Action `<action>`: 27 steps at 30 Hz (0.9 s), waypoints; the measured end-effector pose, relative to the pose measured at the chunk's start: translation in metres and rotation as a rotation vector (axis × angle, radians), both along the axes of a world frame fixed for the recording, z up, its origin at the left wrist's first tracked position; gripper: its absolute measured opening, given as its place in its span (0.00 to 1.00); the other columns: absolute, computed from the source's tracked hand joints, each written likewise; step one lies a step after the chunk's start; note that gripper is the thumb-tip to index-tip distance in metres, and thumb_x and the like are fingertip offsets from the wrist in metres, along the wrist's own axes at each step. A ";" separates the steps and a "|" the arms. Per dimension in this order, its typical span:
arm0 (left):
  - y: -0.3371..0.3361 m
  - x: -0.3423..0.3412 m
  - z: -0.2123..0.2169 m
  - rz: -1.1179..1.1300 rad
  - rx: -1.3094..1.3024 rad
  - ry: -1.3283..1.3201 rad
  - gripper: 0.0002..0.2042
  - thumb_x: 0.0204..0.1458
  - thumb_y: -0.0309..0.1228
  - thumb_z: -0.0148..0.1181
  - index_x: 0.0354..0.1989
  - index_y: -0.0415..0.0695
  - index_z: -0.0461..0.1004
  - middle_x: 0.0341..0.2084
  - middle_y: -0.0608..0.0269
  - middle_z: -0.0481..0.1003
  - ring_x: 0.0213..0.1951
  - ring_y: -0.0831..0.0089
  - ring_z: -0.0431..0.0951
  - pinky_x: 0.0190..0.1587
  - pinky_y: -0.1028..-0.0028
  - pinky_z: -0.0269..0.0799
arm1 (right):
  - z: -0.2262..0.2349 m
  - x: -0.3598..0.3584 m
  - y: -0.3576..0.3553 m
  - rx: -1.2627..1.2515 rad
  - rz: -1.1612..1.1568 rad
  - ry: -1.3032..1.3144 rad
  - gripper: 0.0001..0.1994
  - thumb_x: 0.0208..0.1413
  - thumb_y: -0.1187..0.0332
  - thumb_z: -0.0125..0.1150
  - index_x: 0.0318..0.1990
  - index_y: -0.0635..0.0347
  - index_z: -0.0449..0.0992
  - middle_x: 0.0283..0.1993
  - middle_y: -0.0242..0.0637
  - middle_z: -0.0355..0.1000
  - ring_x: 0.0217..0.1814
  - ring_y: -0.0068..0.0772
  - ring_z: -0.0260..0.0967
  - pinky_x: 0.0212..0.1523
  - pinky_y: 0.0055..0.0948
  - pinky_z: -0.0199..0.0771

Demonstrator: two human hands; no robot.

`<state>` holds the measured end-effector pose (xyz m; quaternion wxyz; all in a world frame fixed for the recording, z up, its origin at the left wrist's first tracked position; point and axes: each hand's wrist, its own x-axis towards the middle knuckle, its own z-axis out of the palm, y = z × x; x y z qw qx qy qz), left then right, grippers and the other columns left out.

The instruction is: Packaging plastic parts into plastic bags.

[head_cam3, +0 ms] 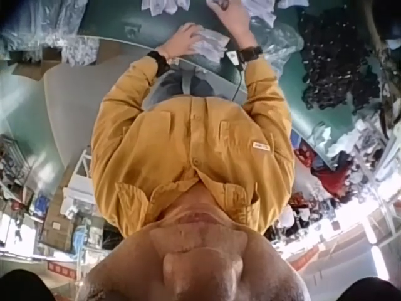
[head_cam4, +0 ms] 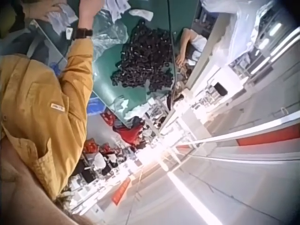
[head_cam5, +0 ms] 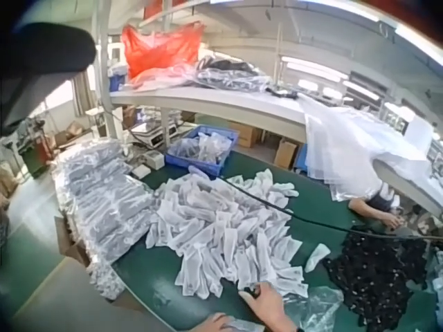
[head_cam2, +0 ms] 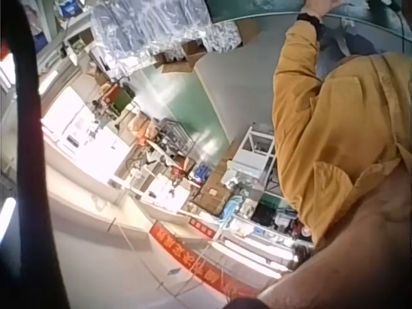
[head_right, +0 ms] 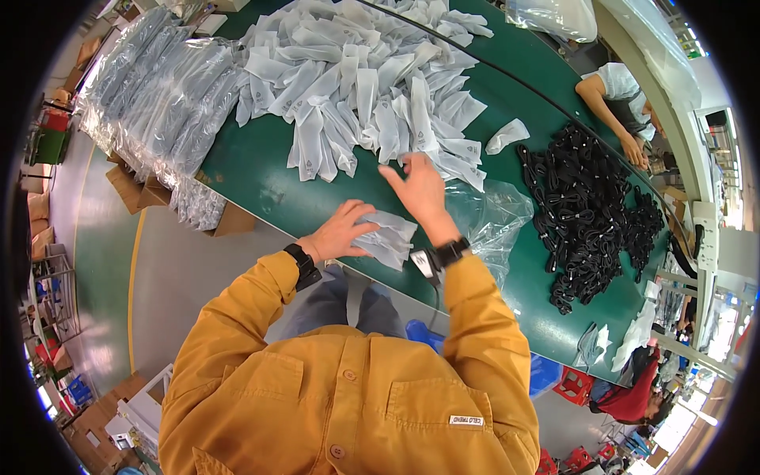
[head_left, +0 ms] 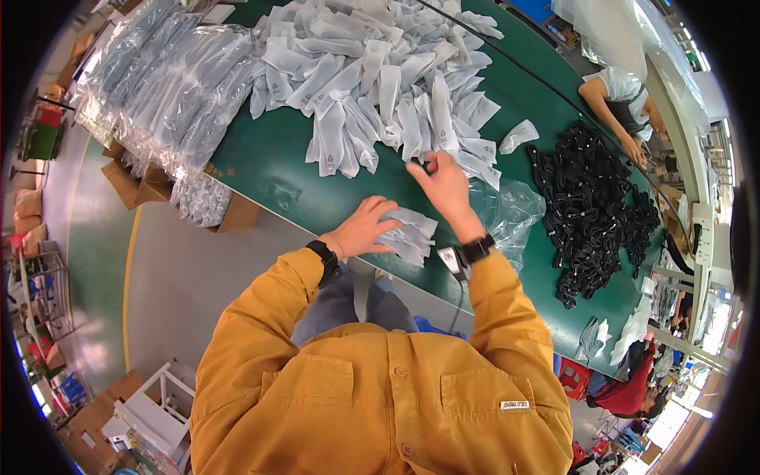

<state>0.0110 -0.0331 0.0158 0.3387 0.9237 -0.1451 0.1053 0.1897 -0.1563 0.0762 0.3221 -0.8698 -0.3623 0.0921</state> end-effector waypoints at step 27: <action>0.000 0.009 0.012 0.009 -0.003 0.066 0.40 0.24 0.40 0.78 0.53 0.48 0.69 0.61 0.50 0.57 0.63 0.43 0.54 0.65 0.50 0.53 | -0.046 -0.008 -0.080 -0.297 0.028 0.160 0.09 0.50 0.72 0.56 0.38 0.62 0.78 0.34 0.45 0.69 0.38 0.49 0.69 0.41 0.39 0.71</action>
